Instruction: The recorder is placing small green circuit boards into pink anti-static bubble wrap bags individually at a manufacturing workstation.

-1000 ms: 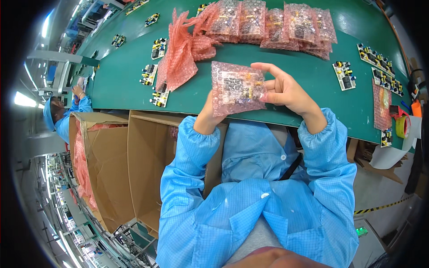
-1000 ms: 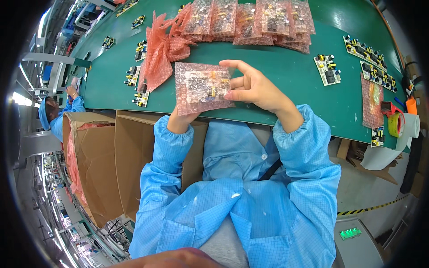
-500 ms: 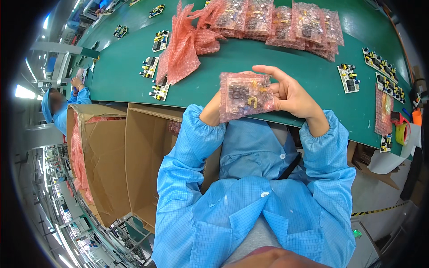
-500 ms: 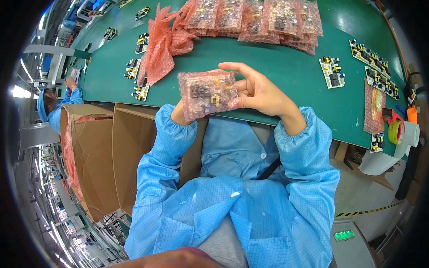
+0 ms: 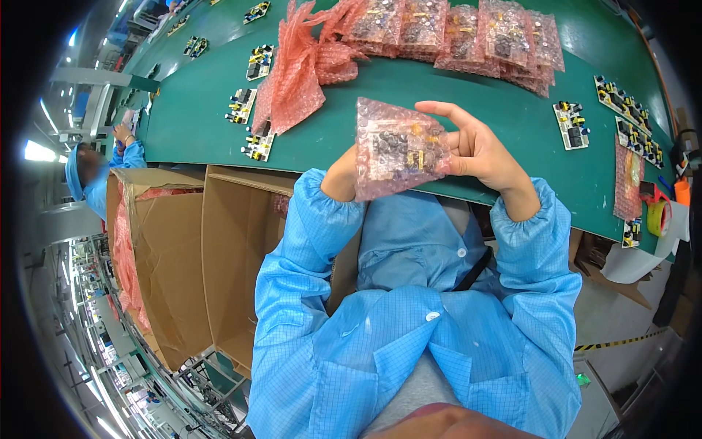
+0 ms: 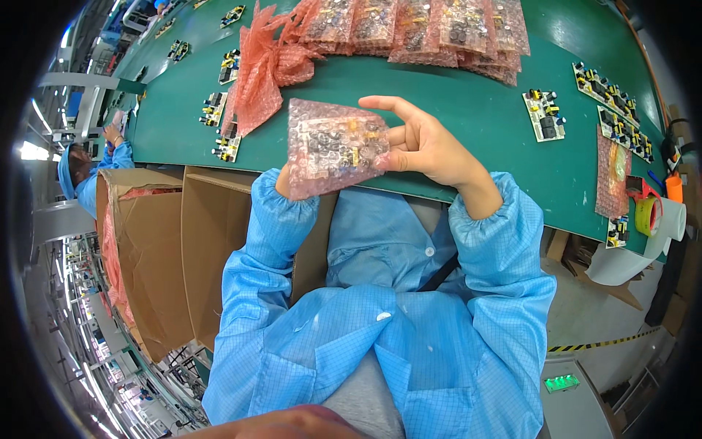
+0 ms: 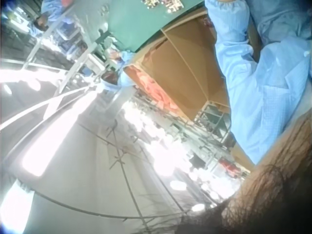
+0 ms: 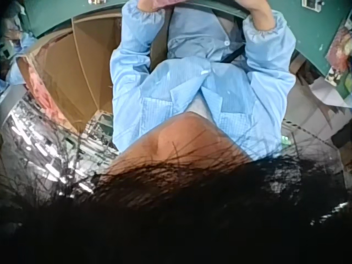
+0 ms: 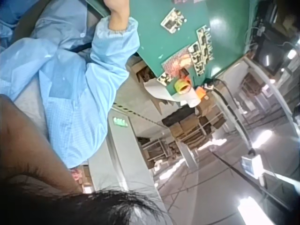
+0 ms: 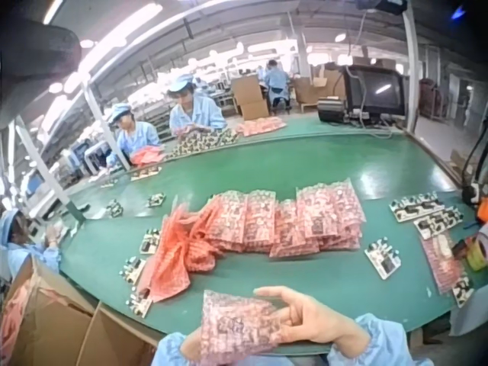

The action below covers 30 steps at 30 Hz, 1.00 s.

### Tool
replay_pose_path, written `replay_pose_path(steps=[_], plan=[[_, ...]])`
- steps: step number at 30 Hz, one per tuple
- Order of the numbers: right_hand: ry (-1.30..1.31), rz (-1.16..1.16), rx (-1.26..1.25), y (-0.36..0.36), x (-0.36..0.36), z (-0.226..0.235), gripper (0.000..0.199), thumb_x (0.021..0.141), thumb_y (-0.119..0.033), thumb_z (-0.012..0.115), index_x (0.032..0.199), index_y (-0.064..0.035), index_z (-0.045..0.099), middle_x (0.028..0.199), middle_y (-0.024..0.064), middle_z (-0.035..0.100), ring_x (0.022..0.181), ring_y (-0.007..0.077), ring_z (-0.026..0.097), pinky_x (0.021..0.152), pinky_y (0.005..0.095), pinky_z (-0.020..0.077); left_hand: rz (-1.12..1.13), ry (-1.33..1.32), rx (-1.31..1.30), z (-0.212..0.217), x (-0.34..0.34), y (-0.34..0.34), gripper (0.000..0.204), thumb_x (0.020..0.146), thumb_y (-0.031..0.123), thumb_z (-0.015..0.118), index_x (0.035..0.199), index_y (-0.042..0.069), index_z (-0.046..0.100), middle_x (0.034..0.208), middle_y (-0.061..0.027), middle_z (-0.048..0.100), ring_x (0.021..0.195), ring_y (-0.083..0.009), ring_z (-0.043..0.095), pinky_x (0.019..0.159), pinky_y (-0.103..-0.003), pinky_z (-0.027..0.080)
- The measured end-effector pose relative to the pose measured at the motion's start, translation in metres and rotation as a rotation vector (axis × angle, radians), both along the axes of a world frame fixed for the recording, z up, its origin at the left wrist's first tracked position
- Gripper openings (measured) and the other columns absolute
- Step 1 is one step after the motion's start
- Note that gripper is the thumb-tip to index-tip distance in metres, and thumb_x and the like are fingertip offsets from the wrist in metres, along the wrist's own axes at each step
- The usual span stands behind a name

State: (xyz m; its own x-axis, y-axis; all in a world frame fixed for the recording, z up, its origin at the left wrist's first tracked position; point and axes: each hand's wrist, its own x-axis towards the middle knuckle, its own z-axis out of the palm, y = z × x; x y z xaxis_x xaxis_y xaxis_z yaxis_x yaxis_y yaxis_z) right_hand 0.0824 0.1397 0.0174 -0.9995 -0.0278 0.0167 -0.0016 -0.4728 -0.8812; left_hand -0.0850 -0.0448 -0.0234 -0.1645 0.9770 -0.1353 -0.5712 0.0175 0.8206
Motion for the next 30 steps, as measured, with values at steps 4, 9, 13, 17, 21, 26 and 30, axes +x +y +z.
replay_pose_path(steps=[4,9,13,17,21,26,30], plan=[[0.008,-0.053,-0.018,-0.002,-0.002,-0.006,0.086,0.084,-0.006,0.077,0.153,-0.0008,0.025,0.115,0.0144,0.069,0.100,0.0131,0.067,0.084,0.0224,0.0532,0.069,0.040,-0.023,0.022,0.012,0.011,0.036,0.102,0.018,0.055,0.132,0.000,0.055,0.126,-0.0133,0.063,0.109,-0.0215,0.065,0.090,-0.033,0.057],[0.035,0.006,0.016,0.000,-0.002,-0.004,0.085,0.082,-0.004,0.078,0.151,0.0015,0.029,0.125,0.0158,0.065,0.108,0.0162,0.066,0.091,0.0269,0.0545,0.117,0.063,-0.101,0.029,0.020,0.017,0.030,0.102,0.021,0.054,0.122,0.000,0.061,0.111,-0.0089,0.069,0.095,-0.0159,0.069,0.079,-0.029,0.060],[0.052,-0.049,0.021,-0.002,-0.006,-0.003,0.078,0.081,-0.004,0.079,0.147,0.0039,0.037,0.123,0.0124,0.065,0.109,0.0146,0.065,0.090,0.0258,0.0544,0.274,-0.032,-0.110,0.013,0.025,0.019,0.028,0.103,0.019,0.053,0.121,0.001,0.061,0.108,-0.0080,0.068,0.094,-0.0143,0.068,0.078,-0.028,0.059],[0.006,-0.119,0.068,0.001,-0.009,-0.012,0.068,0.081,-0.005,0.078,0.140,0.0050,0.046,0.121,0.0091,0.066,0.104,0.0113,0.064,0.084,0.0227,0.0531,0.440,0.108,0.015,0.011,0.019,0.022,0.020,0.097,0.010,0.062,0.114,0.001,0.061,0.104,-0.0064,0.067,0.089,-0.0105,0.064,0.077,-0.025,0.055],[-0.209,-0.120,0.174,0.015,-0.017,-0.003,0.061,0.082,-0.003,0.074,0.137,0.0051,0.048,0.111,0.0065,0.069,0.082,0.0085,0.063,0.067,0.0231,0.0501,0.959,1.202,-0.138,0.011,-0.009,-0.006,0.026,0.082,0.002,0.072,0.105,0.001,0.059,0.092,-0.0068,0.060,0.082,-0.0166,0.059,0.071,-0.028,0.049],[-0.195,-0.111,0.512,0.014,-0.054,-0.019,0.056,0.086,-0.007,0.074,0.133,0.0085,0.049,0.084,0.0074,0.069,0.069,0.0073,0.059,0.058,0.0215,0.0459,1.116,1.691,-0.179,0.024,-0.044,-0.029,0.033,0.077,0.007,0.075,0.107,0.004,0.061,0.103,-0.0127,0.057,0.102,-0.0307,0.055,0.088,-0.041,0.046],[-0.160,-0.303,0.717,-0.006,-0.071,-0.007,0.054,0.085,-0.010,0.076,0.133,0.0018,0.055,0.085,0.0083,0.072,0.059,0.0107,0.058,0.054,0.0265,0.0484,1.075,1.894,-0.232,0.036,-0.061,-0.015,0.031,0.077,0.011,0.077,0.104,0.004,0.062,0.104,-0.0142,0.058,0.101,-0.0340,0.056,0.087,-0.044,0.046]])
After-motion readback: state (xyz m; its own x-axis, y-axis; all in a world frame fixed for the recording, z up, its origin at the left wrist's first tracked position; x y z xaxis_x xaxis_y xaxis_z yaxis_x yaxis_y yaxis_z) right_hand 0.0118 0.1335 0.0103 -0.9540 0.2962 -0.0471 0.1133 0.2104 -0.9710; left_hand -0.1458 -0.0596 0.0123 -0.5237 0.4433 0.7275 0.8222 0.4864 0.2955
